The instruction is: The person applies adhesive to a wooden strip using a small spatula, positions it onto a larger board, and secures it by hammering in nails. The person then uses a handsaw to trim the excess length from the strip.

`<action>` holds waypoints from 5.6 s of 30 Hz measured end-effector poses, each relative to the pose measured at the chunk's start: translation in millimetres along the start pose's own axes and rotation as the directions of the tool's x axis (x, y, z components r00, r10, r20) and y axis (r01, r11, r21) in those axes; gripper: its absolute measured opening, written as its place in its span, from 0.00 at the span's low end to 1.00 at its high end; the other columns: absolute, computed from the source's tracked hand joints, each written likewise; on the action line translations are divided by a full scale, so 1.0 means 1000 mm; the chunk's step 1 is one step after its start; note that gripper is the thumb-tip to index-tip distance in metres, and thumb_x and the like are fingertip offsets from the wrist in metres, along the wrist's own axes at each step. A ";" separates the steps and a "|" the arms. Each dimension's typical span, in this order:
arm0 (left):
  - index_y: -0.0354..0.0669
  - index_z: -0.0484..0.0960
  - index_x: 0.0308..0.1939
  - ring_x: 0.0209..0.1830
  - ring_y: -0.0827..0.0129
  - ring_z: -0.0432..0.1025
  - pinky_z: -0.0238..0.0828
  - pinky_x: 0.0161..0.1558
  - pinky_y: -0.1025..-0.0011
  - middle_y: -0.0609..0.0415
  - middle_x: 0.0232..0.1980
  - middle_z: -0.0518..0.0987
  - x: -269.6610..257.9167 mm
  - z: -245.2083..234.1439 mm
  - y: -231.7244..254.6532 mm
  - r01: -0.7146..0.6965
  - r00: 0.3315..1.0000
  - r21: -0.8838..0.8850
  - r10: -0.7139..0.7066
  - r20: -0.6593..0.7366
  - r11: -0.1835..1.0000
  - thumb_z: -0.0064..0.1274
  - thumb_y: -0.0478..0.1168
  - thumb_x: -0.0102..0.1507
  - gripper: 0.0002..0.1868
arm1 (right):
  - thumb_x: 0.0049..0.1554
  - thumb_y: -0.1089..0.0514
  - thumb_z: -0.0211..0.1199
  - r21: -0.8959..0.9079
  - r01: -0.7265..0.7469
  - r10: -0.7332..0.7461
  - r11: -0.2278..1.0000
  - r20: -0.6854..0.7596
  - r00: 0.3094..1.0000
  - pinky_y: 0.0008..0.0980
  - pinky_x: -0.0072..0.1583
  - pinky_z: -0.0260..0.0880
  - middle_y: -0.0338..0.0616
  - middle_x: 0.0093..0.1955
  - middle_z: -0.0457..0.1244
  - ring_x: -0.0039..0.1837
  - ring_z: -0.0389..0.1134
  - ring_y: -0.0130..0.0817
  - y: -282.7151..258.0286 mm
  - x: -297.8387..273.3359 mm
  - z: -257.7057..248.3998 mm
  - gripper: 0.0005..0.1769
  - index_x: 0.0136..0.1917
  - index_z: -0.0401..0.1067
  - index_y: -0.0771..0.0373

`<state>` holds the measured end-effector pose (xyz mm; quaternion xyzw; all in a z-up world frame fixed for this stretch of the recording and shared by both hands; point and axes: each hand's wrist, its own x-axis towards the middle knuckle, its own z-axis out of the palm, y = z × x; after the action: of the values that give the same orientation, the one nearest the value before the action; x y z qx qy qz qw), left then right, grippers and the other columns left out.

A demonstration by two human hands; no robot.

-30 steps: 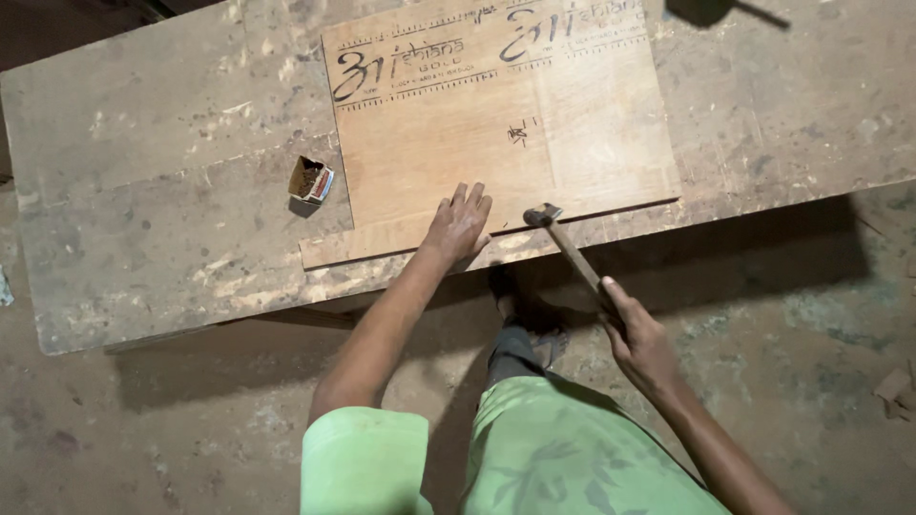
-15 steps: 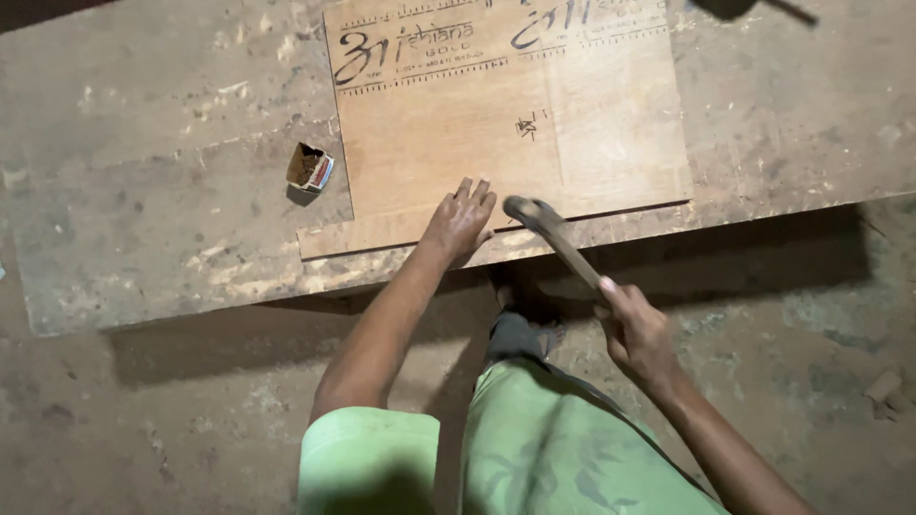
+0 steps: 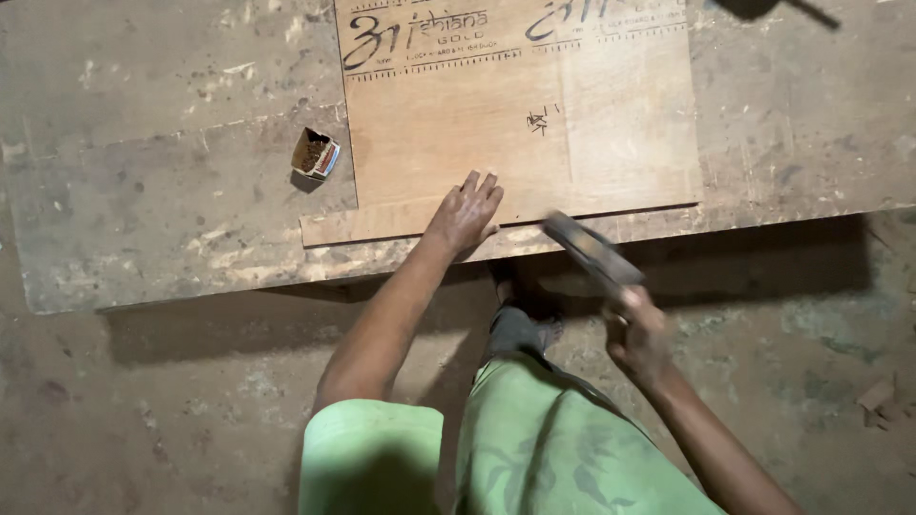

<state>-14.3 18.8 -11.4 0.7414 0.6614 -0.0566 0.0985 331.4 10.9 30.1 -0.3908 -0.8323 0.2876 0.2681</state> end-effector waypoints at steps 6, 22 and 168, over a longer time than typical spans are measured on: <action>0.38 0.70 0.64 0.72 0.45 0.61 0.73 0.57 0.54 0.44 0.73 0.65 0.001 0.001 -0.003 -0.011 0.996 0.012 0.012 -0.091 1.000 0.66 0.53 0.55 0.39 | 0.41 0.73 0.63 -0.216 -0.013 0.046 0.976 0.151 0.987 0.48 0.40 0.70 0.61 0.51 0.65 0.40 0.68 0.57 0.003 -0.001 0.006 0.51 0.77 0.60 0.51; 0.38 0.70 0.63 0.73 0.44 0.59 0.72 0.56 0.55 0.44 0.74 0.65 0.003 0.008 -0.002 0.000 0.998 -0.016 -0.001 -0.059 1.000 0.67 0.52 0.55 0.38 | 0.52 0.66 0.60 -0.240 0.037 0.016 0.970 0.214 0.977 0.51 0.38 0.67 0.55 0.45 0.62 0.38 0.66 0.56 0.017 -0.011 0.017 0.45 0.80 0.55 0.44; 0.48 0.83 0.49 0.52 0.56 0.70 0.68 0.53 0.59 0.53 0.48 0.79 0.126 -0.005 0.021 0.103 0.817 -0.504 -0.362 -0.448 0.858 0.62 0.40 0.58 0.15 | 0.59 0.59 0.60 -0.202 -0.471 0.468 0.859 -0.069 0.881 0.52 0.53 0.71 0.56 0.63 0.66 0.59 0.69 0.60 0.054 -0.019 -0.018 0.37 0.79 0.55 0.42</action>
<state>21.6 140.2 -32.2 0.5941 0.7446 0.2947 0.0766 381.0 29.3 1.3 -0.6106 -0.7354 0.2500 0.1541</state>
